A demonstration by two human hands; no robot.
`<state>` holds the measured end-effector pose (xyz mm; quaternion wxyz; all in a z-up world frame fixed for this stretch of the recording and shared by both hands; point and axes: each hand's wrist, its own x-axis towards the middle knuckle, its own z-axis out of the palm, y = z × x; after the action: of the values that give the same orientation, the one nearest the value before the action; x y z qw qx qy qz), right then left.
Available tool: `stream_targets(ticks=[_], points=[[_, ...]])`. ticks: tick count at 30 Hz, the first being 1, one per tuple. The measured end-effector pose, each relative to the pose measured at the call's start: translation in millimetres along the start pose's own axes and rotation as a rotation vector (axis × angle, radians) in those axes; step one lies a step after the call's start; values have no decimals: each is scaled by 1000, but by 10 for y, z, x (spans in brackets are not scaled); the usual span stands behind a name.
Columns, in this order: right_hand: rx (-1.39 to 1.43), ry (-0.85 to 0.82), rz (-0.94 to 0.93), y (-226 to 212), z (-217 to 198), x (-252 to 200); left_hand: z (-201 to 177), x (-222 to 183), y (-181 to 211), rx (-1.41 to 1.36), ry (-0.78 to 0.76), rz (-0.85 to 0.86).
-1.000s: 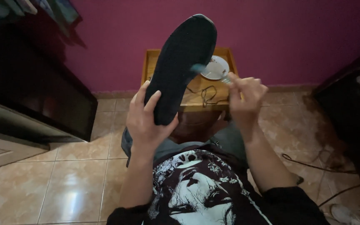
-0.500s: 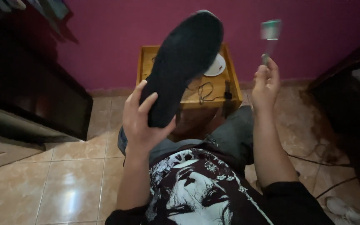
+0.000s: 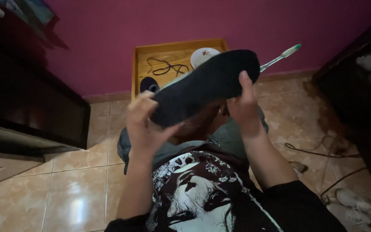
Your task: Cleaning a sneaker using a toothbrush and cleaning solution on a small wooden stand.
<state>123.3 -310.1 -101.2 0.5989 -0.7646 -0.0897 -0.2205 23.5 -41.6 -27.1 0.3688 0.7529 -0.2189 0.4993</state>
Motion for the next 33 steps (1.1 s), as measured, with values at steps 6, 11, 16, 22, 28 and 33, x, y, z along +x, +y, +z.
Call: stream_targets(ticks=[6, 11, 16, 22, 28, 33], points=[[1038, -31, 665, -71, 438, -89, 76, -232, -267, -346, 115, -611], [1142, -35, 797, -485, 594, -100, -85, -196, -449, -247, -22, -688], [1158, -108, 842, -687, 527, -47, -61, -341, -546, -132, -110, -672], [1126, -122, 849, -398, 467, 63, 123, -417, -524, -166, 114, -538], [998, -151, 724, -41, 454, 103, 151, -213, -352, -81, 213, -465], [44, -520, 258, -31, 622, -190, 123, -189, -331, 14, 217, -341]])
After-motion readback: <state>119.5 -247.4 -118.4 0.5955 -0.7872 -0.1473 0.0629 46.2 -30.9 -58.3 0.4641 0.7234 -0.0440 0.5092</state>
